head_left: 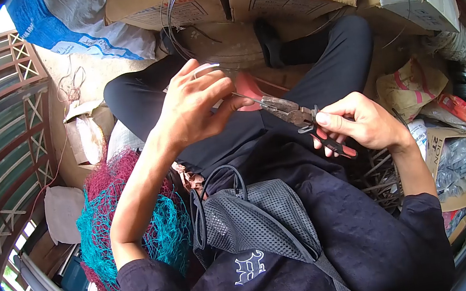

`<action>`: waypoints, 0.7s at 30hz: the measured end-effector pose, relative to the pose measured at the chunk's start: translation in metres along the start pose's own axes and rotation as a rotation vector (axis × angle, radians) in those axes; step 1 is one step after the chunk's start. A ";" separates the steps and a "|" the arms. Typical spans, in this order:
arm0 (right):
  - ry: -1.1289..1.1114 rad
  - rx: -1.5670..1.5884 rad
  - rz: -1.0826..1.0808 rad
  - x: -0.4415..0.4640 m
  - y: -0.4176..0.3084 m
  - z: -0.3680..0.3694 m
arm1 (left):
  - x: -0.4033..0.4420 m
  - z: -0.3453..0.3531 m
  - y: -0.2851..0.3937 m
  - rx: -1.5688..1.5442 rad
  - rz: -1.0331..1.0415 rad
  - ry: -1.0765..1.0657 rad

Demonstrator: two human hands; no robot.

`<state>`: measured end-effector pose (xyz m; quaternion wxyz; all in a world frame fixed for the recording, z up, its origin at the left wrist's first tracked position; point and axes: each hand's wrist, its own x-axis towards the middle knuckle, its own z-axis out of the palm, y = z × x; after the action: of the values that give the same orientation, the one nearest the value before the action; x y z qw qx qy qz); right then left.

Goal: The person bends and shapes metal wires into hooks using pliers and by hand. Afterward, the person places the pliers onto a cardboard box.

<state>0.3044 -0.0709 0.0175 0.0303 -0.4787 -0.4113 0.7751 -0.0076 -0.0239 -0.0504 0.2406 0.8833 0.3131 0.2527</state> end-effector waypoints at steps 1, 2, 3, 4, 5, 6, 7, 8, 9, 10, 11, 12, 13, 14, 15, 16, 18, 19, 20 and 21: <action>0.002 0.007 0.004 0.001 0.000 0.000 | 0.000 0.000 -0.001 0.043 -0.007 -0.008; 0.004 0.014 0.009 0.001 0.000 0.000 | 0.000 -0.001 -0.001 0.084 -0.015 -0.016; 0.021 0.033 -0.011 0.002 0.002 0.001 | 0.000 0.000 0.001 0.113 -0.031 -0.011; 0.038 0.052 -0.030 0.004 0.006 0.003 | 0.001 0.002 0.003 0.143 -0.048 -0.006; 0.054 0.071 -0.050 0.005 0.008 0.004 | 0.001 0.002 0.005 0.172 -0.064 -0.001; 0.033 0.036 -0.026 0.004 0.007 0.004 | -0.001 0.003 0.006 0.126 -0.061 -0.024; 0.014 -0.003 -0.006 0.002 0.004 0.002 | -0.002 0.004 0.004 0.084 -0.056 -0.043; -0.003 -0.040 0.017 0.000 0.003 0.000 | -0.003 0.005 0.002 0.039 -0.049 -0.062; 0.008 -0.058 0.013 -0.001 0.004 0.000 | -0.004 0.006 0.001 0.030 -0.036 -0.076; 0.016 -0.073 0.009 -0.002 0.005 0.001 | -0.004 0.006 -0.001 0.022 -0.025 -0.092; 0.026 -0.089 0.001 -0.002 0.006 0.001 | -0.004 0.005 -0.002 0.017 -0.011 -0.107; 0.017 -0.094 0.001 -0.001 0.007 -0.001 | -0.001 0.004 0.000 0.030 -0.009 -0.083; 0.028 -0.086 -0.018 -0.001 0.006 -0.001 | 0.000 0.002 -0.001 0.032 -0.005 -0.100; 0.036 -0.078 -0.036 -0.001 0.005 0.001 | 0.001 0.000 -0.003 0.034 -0.003 -0.117; 0.046 -0.070 -0.054 -0.002 0.004 0.002 | 0.002 -0.001 -0.004 0.036 0.000 -0.134; 0.037 -0.074 -0.024 -0.002 0.001 0.003 | 0.002 0.000 -0.004 0.031 0.005 -0.113; 0.019 -0.083 0.036 -0.004 -0.005 0.004 | -0.002 0.006 -0.004 0.020 0.013 -0.070; 0.017 -0.068 0.051 -0.005 -0.004 0.005 | -0.005 0.008 -0.004 0.027 0.012 -0.048; 0.015 -0.053 0.064 -0.005 -0.002 0.005 | -0.007 0.010 -0.004 0.035 0.012 -0.025; 0.014 -0.039 0.075 -0.004 -0.001 0.005 | -0.008 0.013 -0.005 0.045 0.012 -0.002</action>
<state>0.3021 -0.0752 0.0218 -0.0051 -0.4995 -0.4077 0.7643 -0.0078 -0.0296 -0.0651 0.2193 0.8908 0.3129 0.2460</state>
